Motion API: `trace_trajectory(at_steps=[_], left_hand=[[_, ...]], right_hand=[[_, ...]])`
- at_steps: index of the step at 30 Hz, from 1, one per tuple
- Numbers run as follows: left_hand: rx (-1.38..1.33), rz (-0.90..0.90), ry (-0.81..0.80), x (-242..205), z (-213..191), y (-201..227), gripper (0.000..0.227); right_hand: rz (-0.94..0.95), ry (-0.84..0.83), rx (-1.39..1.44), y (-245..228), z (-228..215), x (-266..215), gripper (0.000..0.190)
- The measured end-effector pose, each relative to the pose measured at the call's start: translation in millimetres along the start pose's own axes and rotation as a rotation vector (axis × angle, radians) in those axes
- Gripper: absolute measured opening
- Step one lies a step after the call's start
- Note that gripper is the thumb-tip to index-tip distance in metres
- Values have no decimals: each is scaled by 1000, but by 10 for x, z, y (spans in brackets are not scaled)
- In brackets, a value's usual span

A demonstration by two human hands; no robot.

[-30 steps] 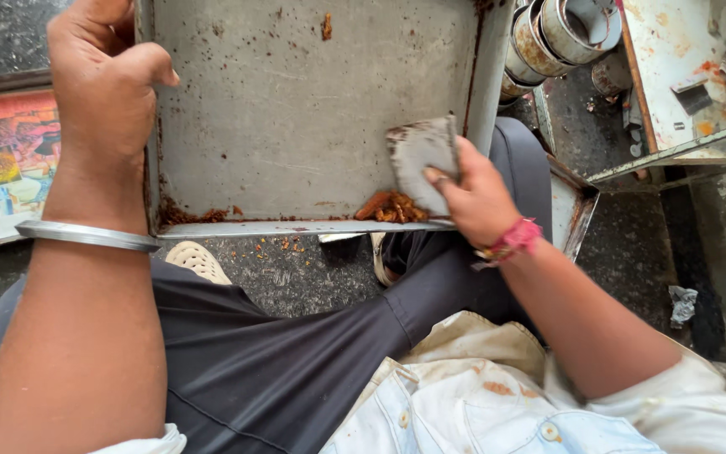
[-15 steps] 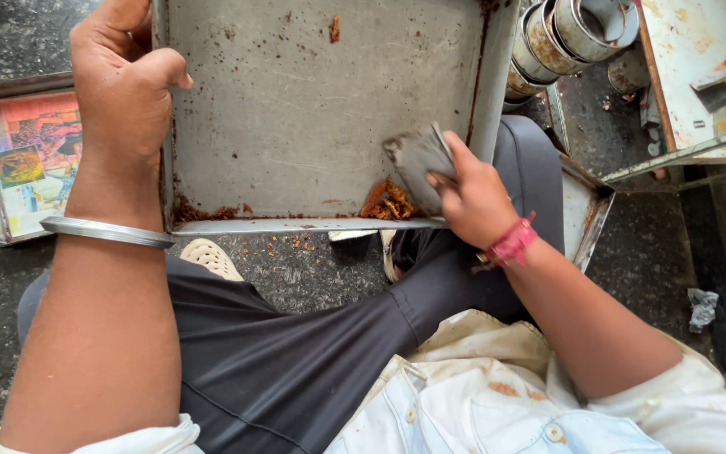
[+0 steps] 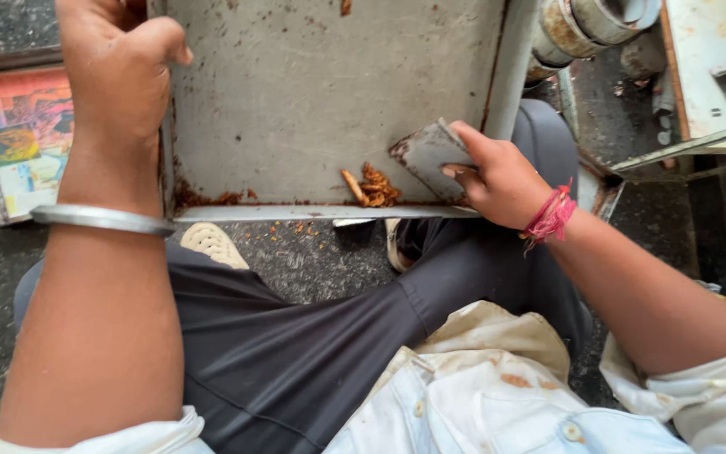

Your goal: The person sits on the floor and cleans a metal baking tray. They use a small metal scraper to remove debris, then apply a white paste with a cloth to the tray's surface. Finally, they place a piece of newspaper inside the tray.

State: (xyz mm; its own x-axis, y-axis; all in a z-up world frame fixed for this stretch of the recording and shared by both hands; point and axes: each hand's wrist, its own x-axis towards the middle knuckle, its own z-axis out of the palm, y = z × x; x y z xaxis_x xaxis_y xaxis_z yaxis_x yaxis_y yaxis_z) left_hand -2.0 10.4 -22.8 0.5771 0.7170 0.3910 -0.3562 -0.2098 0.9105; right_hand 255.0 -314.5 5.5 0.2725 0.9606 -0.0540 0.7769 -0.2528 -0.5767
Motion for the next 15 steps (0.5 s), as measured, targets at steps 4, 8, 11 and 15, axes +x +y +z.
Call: trace_trajectory(at_steps=[4, 8, 11, 15], left_hand=[[254, 128, -40, -21, -61, -176, 14], [147, -6, 63, -34, -68, -132, 20], [26, -72, 45, -78, -67, -41, 15], [-19, -56, 13, -71, -132, -33, 15]], right_hand=[[-144, 247, 231, -143, 518, 111, 47], [-294, 203, 322, -305, 709, 397, 50], [-202, 57, 129, -217, 365, 206, 51], [-127, 65, -10, -169, 93, -84, 46]])
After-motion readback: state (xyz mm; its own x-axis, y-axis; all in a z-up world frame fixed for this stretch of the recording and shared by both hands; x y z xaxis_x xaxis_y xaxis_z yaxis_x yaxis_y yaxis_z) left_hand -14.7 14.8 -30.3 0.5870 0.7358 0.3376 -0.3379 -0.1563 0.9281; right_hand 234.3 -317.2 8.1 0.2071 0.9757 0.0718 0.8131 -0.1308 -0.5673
